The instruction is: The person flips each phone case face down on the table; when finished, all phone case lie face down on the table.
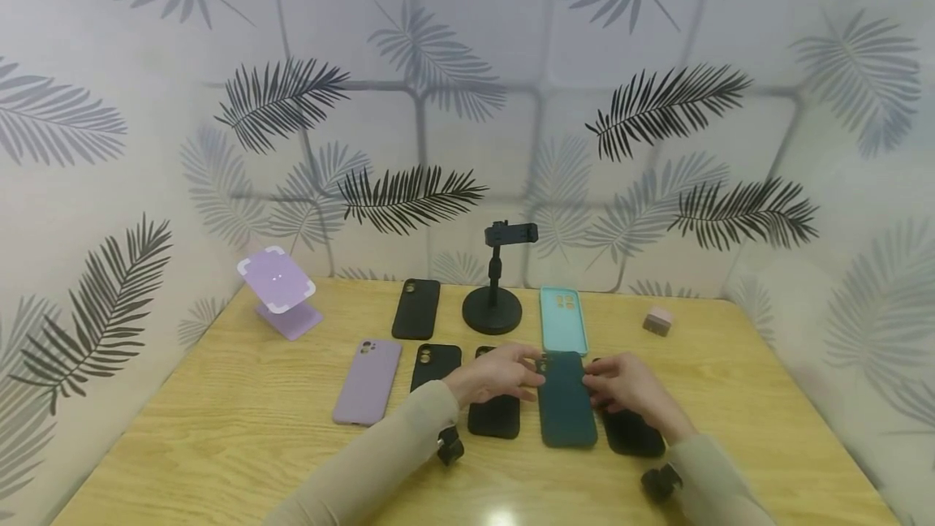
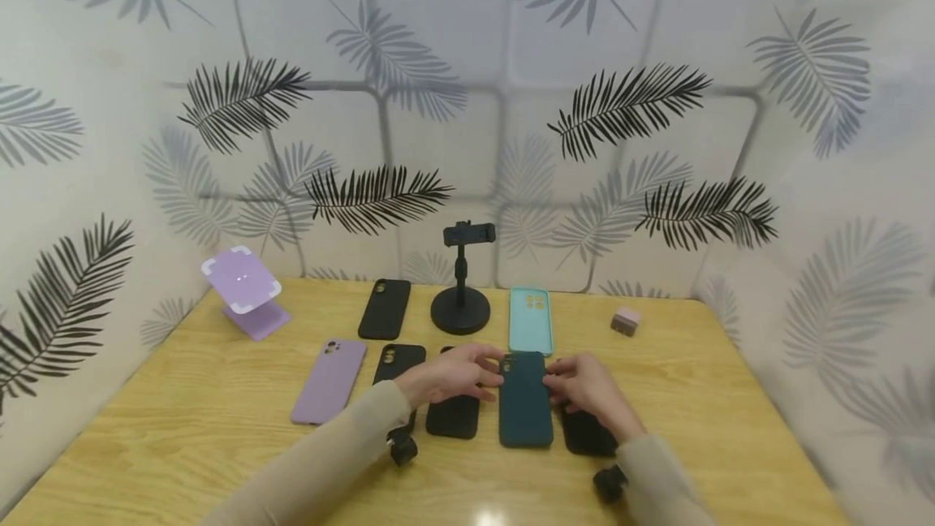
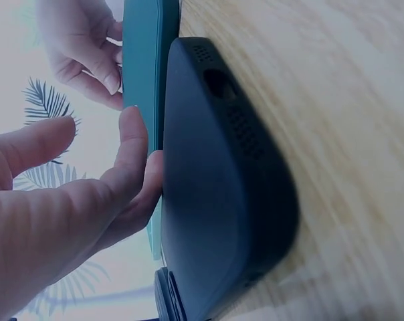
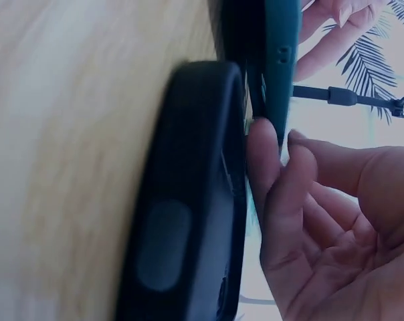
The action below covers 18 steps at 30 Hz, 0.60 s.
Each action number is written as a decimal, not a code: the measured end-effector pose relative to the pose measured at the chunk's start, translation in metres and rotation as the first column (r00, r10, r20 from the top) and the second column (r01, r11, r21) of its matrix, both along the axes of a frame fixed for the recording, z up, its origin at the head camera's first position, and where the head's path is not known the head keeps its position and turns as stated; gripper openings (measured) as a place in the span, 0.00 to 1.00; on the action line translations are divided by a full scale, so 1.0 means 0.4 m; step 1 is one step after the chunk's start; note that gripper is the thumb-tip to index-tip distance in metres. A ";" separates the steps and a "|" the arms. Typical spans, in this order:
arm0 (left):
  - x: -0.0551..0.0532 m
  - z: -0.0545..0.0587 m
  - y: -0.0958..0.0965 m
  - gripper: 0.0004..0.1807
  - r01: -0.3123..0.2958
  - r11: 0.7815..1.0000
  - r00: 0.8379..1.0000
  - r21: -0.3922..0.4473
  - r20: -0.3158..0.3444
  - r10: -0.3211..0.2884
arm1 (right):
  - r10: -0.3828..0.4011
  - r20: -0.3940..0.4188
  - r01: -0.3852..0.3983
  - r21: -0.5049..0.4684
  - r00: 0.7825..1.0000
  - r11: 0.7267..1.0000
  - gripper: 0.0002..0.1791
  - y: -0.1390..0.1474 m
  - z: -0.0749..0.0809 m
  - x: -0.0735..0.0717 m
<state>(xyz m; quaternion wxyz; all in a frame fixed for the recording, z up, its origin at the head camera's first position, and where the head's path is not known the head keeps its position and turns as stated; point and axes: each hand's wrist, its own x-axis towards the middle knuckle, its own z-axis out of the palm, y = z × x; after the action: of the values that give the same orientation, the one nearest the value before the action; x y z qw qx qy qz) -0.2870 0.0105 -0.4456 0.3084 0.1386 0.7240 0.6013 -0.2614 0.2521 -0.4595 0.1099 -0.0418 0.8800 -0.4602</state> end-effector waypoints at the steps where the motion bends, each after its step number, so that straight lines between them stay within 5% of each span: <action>1: 0.000 0.000 0.000 0.30 0.000 1.000 1.000 -0.002 0.001 0.000 | 0.009 -0.015 -0.009 0.021 1.000 1.000 0.20 0.000 0.000 -0.001; 11: 0.000 0.006 -0.002 0.29 0.006 1.000 1.000 -0.013 -0.022 -0.006 | 0.050 -0.044 -0.046 0.083 0.998 0.996 0.17 0.006 0.009 0.001; 18: 0.001 0.009 0.014 0.28 -0.015 1.000 0.995 -0.027 -0.096 0.012 | 0.093 -0.009 -0.093 -0.056 0.996 0.994 0.22 0.032 0.005 0.003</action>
<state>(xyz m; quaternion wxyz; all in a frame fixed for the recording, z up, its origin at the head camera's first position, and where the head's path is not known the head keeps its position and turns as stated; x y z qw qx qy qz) -0.2865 0.0163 -0.4420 0.2711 0.1580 0.7471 0.5859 -0.2603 0.2649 -0.4574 0.1272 -0.0874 0.8640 -0.4792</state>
